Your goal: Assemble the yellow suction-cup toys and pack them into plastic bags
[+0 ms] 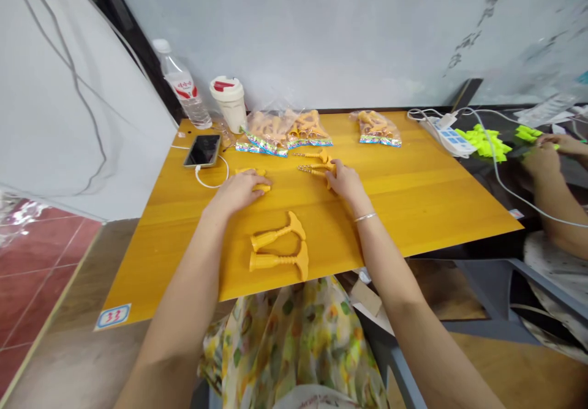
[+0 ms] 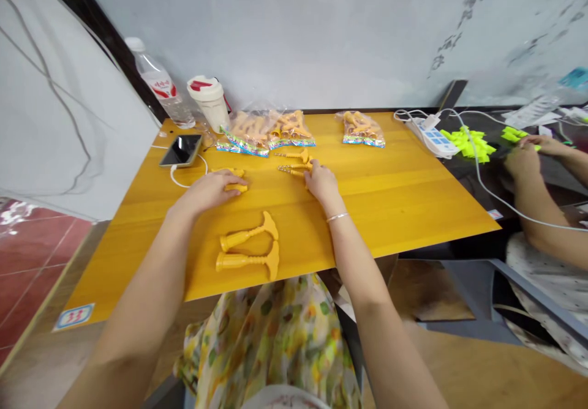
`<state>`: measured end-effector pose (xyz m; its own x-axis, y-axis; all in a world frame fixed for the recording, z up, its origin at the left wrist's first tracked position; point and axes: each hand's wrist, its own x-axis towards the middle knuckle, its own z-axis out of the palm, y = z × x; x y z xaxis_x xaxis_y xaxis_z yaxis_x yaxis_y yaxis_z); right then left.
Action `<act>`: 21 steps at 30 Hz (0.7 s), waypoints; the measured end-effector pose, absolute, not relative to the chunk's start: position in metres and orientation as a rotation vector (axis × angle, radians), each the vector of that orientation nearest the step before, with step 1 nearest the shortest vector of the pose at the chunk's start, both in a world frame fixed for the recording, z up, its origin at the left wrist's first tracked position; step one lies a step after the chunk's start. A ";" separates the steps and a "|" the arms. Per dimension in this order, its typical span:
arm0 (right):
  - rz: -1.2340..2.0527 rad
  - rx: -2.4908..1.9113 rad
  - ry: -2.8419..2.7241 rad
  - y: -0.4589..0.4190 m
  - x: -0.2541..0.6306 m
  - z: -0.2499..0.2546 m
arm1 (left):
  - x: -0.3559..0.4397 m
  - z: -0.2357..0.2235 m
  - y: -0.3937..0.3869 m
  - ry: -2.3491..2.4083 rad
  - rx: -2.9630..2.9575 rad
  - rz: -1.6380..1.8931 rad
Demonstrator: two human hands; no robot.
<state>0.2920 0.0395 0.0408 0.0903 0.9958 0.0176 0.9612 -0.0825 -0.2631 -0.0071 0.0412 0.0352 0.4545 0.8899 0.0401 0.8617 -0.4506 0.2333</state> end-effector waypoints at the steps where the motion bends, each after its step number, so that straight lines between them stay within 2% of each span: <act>1: 0.234 -2.168 -1.964 0.038 0.291 0.042 | -0.007 0.036 0.041 1.536 2.524 0.225; 9: 0.158 -2.097 -1.851 0.036 0.288 0.045 | -0.009 0.049 0.037 1.539 2.464 0.370; 12: 0.291 -1.711 -1.907 0.037 0.284 0.043 | -0.010 0.053 0.035 1.565 2.436 0.486; 17: 0.988 -0.868 -2.406 0.018 0.259 0.042 | -0.012 0.051 0.036 1.596 2.399 0.586; 19: 1.015 -0.732 -2.610 0.006 0.246 0.040 | -0.011 0.050 0.037 1.608 2.389 0.605; 21: 0.887 -0.728 -2.740 -0.001 0.235 0.035 | -0.011 0.049 0.038 1.600 2.382 0.622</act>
<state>0.2351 -0.0008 0.0352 -0.8662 0.4995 0.0121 0.3977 0.7039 -0.5884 -0.0109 0.0377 0.0491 0.3238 0.9180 0.2289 0.8315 -0.3915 0.3940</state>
